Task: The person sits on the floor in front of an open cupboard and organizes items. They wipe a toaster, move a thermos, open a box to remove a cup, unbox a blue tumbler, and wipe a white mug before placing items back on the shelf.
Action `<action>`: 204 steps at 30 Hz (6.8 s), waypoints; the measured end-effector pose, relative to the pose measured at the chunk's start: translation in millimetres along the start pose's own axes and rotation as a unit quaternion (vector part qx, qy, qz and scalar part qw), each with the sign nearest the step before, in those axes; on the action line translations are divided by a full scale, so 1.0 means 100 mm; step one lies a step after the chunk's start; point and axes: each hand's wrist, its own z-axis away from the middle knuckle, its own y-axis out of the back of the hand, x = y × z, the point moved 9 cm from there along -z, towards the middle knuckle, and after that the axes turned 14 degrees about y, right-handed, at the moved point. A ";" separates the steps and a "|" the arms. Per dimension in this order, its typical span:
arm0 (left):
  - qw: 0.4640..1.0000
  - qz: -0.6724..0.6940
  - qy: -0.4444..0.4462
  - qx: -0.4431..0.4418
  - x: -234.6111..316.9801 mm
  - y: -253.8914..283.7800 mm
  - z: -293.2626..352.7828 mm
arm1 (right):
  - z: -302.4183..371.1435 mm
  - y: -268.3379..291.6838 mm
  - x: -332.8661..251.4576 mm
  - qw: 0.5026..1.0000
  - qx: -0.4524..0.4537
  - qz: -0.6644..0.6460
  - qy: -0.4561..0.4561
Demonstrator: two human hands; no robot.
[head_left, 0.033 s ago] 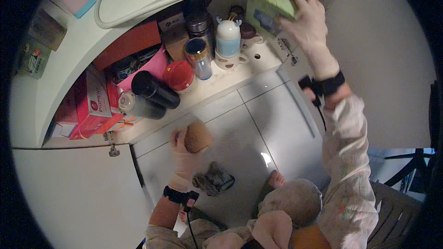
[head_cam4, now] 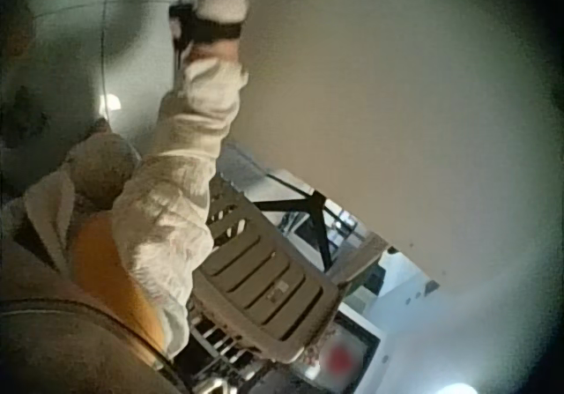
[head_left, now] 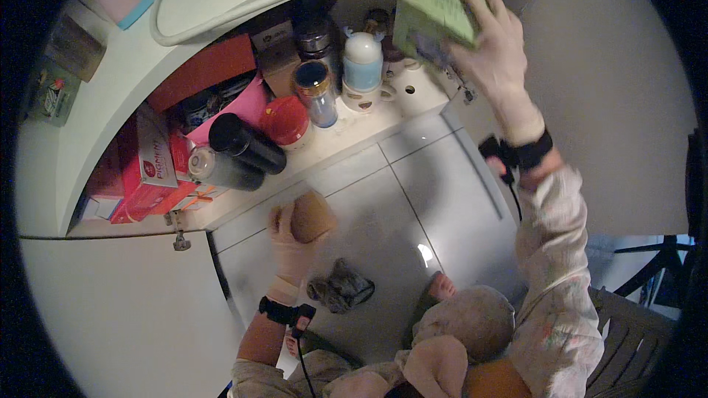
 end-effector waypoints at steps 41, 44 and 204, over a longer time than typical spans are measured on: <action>0.747 0.443 0.179 -0.463 1.25 -0.77 0.29 | 1.76 -0.43 -0.80 0.666 -0.208 -0.659 -0.280; 0.732 0.461 0.191 -0.464 1.26 -0.75 0.30 | 1.75 -0.42 -0.78 0.686 -0.207 -0.639 -0.278; 0.995 0.088 0.028 -0.025 1.10 -0.66 -0.31 | 2.00 -0.34 -1.63 0.890 -0.245 -0.376 0.081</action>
